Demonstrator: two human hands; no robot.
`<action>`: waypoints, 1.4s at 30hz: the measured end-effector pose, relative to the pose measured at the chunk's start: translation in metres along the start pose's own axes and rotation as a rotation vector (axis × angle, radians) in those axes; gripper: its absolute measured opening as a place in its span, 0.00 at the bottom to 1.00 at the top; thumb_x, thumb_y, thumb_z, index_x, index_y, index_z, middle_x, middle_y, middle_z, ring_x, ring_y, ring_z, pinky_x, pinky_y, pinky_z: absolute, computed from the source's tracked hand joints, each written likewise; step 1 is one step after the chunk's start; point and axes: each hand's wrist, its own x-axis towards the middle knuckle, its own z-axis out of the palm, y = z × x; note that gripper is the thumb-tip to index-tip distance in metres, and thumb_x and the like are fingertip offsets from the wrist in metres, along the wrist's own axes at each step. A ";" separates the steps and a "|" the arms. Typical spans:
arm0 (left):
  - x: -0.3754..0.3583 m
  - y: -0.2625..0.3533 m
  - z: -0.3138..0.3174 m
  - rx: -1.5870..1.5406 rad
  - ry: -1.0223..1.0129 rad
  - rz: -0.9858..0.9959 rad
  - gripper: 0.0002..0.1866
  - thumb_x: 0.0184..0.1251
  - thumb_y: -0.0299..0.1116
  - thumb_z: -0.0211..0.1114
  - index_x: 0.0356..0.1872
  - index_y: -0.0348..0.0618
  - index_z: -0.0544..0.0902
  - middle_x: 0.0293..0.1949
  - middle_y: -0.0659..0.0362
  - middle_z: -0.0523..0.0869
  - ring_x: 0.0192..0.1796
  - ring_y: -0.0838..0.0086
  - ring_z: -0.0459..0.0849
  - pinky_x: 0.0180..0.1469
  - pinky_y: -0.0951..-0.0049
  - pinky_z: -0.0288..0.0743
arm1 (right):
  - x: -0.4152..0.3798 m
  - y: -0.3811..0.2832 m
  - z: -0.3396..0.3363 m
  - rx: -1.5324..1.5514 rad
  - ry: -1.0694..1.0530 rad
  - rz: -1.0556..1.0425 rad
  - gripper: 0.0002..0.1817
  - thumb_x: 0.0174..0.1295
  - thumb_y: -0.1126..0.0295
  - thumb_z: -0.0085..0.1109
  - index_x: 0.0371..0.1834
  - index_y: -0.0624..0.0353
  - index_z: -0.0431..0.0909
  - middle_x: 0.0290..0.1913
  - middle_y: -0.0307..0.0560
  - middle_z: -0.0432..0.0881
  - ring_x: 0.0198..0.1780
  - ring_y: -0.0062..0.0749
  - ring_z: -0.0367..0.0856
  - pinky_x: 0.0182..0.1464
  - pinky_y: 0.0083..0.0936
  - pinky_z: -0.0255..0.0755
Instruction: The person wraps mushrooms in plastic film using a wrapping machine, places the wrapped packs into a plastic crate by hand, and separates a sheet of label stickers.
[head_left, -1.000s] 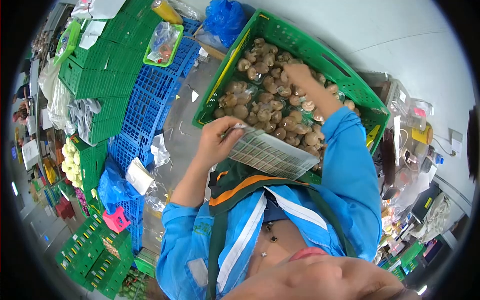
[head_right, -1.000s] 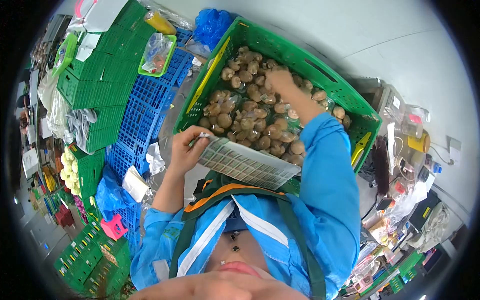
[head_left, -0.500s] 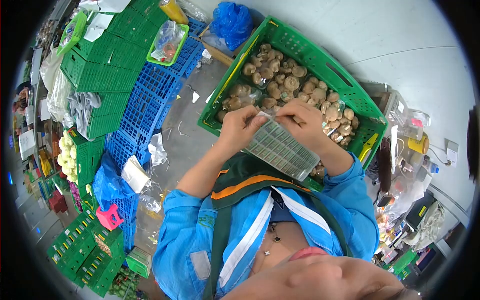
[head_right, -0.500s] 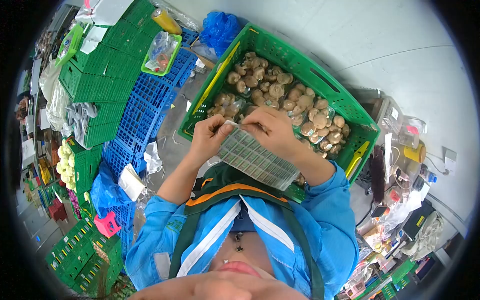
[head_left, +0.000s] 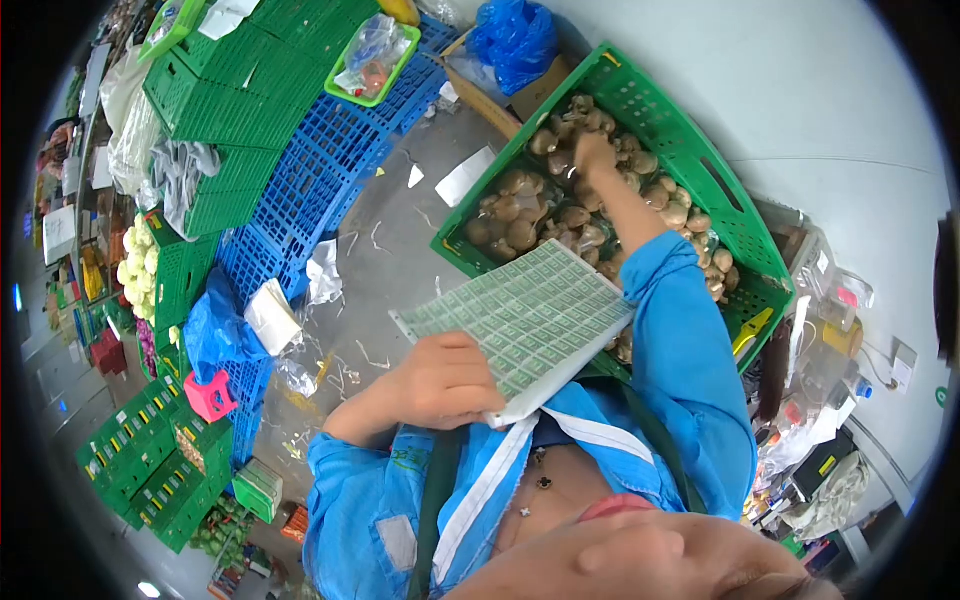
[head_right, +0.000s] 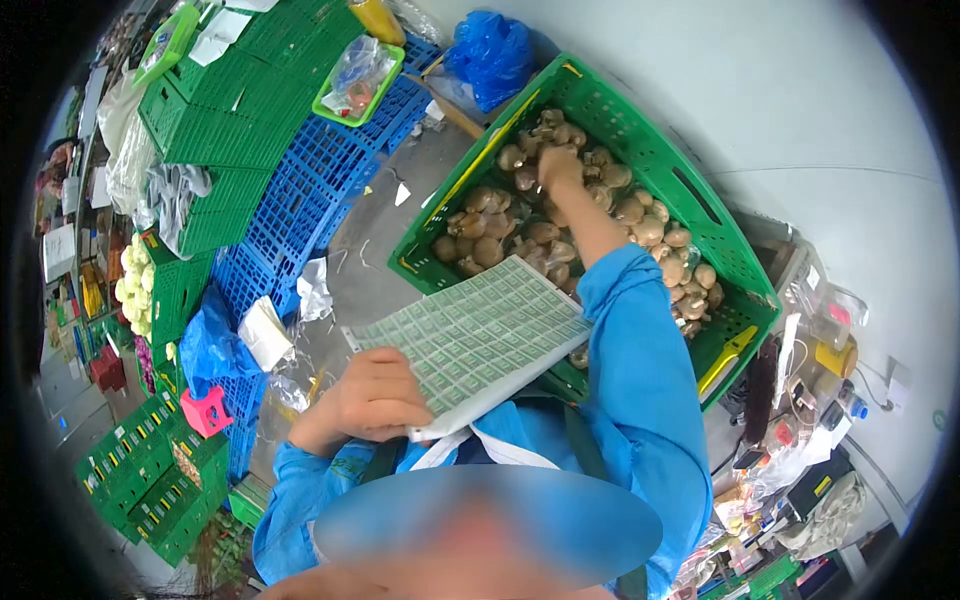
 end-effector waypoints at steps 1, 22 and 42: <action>-0.004 0.004 -0.004 -0.065 0.014 -0.004 0.07 0.45 0.31 0.66 0.28 0.47 0.78 0.22 0.65 0.76 0.25 0.72 0.76 0.29 0.73 0.66 | -0.003 -0.001 -0.005 -0.001 -0.008 -0.005 0.10 0.49 0.72 0.51 0.31 0.67 0.78 0.35 0.64 0.79 0.41 0.56 0.78 0.42 0.42 0.73; 0.023 -0.010 -0.007 -0.041 0.532 -0.421 0.03 0.51 0.25 0.65 0.25 0.37 0.80 0.26 0.57 0.82 0.29 0.72 0.79 0.30 0.75 0.69 | -0.239 -0.087 -0.198 0.807 -0.010 -0.586 0.21 0.46 0.68 0.65 0.45 0.58 0.73 0.37 0.45 0.79 0.38 0.30 0.78 0.40 0.26 0.71; 0.067 -0.014 0.033 0.109 0.471 -0.253 0.14 0.60 0.38 0.63 0.24 0.37 0.76 0.16 0.65 0.72 0.21 0.84 0.65 0.22 0.80 0.57 | -0.319 -0.068 -0.189 0.827 0.591 -0.261 0.09 0.46 0.75 0.66 0.31 0.62 0.78 0.28 0.46 0.78 0.31 0.35 0.78 0.33 0.25 0.71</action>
